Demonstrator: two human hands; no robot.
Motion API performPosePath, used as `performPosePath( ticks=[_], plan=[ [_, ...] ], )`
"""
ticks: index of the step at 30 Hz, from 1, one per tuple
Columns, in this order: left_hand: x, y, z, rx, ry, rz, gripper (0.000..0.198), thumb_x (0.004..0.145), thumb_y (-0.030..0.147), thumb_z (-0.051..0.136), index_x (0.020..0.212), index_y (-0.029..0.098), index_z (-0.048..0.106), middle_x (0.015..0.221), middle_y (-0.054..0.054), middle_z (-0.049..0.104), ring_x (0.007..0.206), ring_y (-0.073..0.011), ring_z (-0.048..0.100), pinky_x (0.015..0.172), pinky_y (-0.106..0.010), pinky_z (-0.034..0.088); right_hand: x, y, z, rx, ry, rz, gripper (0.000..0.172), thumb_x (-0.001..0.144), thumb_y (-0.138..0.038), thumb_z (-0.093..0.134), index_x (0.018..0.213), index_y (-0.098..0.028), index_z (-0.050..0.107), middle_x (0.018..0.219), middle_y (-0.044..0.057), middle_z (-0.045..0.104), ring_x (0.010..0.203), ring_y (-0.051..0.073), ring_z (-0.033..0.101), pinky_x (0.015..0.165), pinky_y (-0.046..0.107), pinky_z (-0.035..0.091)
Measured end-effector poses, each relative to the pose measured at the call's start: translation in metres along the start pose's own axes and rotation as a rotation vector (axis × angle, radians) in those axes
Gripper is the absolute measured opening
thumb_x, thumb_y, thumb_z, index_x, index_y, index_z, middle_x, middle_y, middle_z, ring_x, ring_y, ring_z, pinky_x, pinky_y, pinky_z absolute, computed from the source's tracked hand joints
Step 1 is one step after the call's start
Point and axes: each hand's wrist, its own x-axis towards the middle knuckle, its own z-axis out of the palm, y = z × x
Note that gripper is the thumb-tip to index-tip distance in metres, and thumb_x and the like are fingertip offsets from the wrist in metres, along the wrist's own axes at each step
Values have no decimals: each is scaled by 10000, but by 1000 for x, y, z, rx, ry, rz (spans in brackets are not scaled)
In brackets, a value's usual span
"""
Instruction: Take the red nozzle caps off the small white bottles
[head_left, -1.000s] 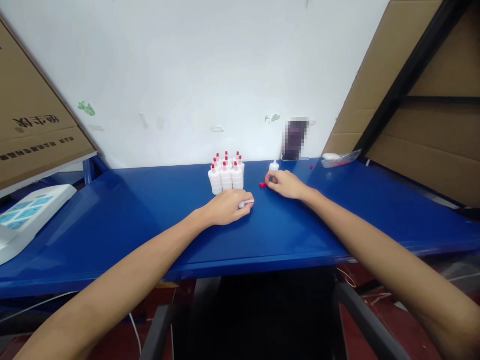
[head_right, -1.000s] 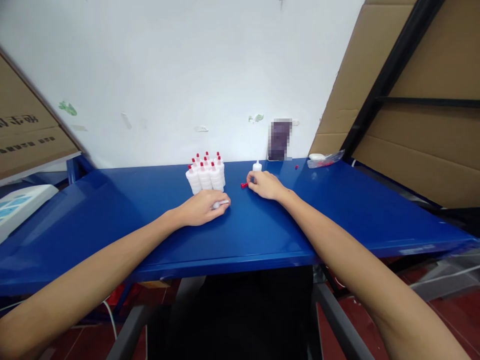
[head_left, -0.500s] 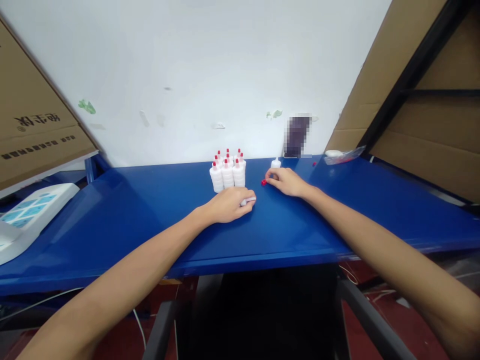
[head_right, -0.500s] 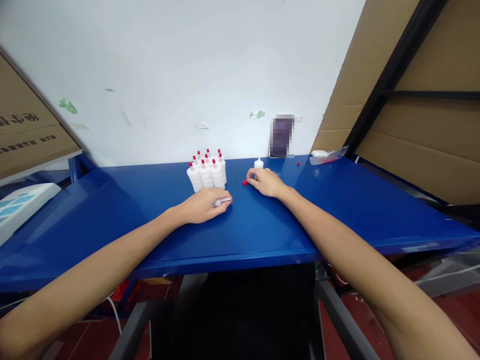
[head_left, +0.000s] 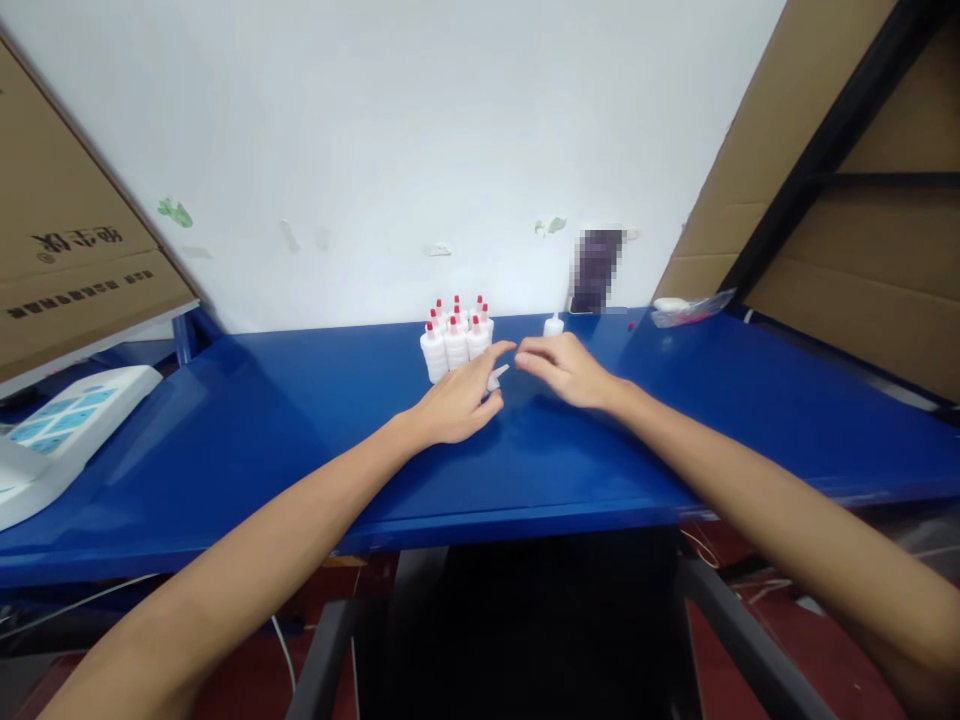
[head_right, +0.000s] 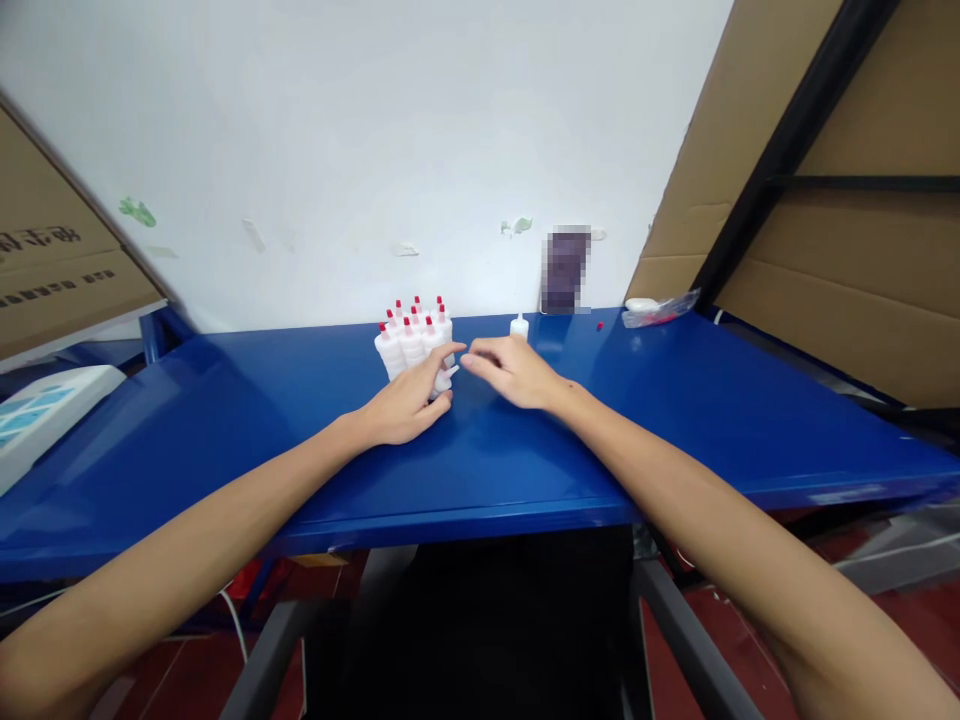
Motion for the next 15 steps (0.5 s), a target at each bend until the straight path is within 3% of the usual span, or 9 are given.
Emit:
performPosePath(
  ticks=[4,10,13,15],
  plan=[
    [2,-4,3,-40,45,-31,724,902,213,440,1577,191,179,1331,-161,592,962,-244,648,927,-430,515,4,-14,10,-28,-27,-53,360,1008,-478,455,860,-190,612,607,-35,513,556,126,450,601,280,310],
    [2,2,3,-142,68,-27,727,944,244,447,1592,179,123,1087,-97,637,828,-206,630,885,-417,511,9,-12,16,14,-38,-89,293,1011,-408,432,850,-198,560,664,-23,542,586,128,461,621,284,324],
    [1,8,2,-180,91,-56,677,995,302,417,1580,152,112,873,-23,602,731,-177,582,791,-367,492,10,0,4,-11,190,4,317,1012,-399,386,798,-209,521,688,9,548,641,161,486,647,302,347],
    [1,9,1,-170,74,-54,509,1007,304,388,1484,150,295,796,3,569,689,-165,546,732,-345,459,13,14,-11,-124,396,120,339,1024,-390,332,823,-211,538,693,37,553,671,195,508,656,322,346]
  ],
)
